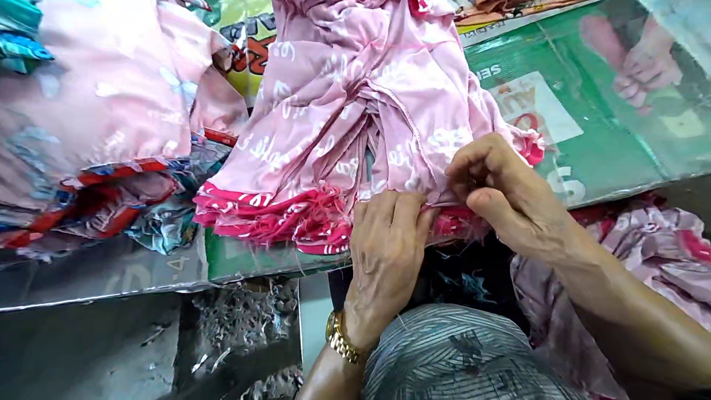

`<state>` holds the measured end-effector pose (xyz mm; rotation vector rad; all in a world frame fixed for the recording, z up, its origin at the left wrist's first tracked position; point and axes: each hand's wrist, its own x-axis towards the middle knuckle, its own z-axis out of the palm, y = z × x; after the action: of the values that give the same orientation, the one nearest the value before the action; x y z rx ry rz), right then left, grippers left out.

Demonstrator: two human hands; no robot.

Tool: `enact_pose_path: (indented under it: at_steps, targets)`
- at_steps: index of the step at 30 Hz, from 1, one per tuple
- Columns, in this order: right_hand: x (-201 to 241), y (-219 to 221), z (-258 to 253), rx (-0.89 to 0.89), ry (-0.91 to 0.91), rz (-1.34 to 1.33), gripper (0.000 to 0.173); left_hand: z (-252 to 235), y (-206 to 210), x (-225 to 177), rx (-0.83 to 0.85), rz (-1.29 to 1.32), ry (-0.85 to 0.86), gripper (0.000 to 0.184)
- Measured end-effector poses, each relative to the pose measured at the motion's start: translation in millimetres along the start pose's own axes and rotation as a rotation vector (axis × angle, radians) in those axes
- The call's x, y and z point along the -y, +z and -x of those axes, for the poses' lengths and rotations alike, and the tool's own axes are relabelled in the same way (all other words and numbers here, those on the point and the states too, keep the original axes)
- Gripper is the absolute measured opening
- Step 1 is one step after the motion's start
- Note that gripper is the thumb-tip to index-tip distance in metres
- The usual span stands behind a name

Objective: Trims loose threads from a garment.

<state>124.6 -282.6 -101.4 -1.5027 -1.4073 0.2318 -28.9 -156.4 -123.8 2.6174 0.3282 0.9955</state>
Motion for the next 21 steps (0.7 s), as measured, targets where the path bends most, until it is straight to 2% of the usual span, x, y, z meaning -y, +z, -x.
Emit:
enact_pose_path:
  at_steps: [5,11,15,21]
  targets:
    - [-6,-6,-1,0.087,-0.035,-0.020,0.038,15,-10,4,-0.047,-0.052,0.065,0.014]
    - [-7,-7,7,0.141,-0.097,0.130,0.033,32,-18,0,-0.047,-0.016,0.024,0.014]
    - [-5,-9,12,0.173,-0.185,0.273,0.032,36,-16,-5,-0.130,0.034,0.010,0.012]
    - [4,-1,20,0.084,-0.252,0.477,0.021,37,-10,-9,-0.189,0.060,0.041,0.007]
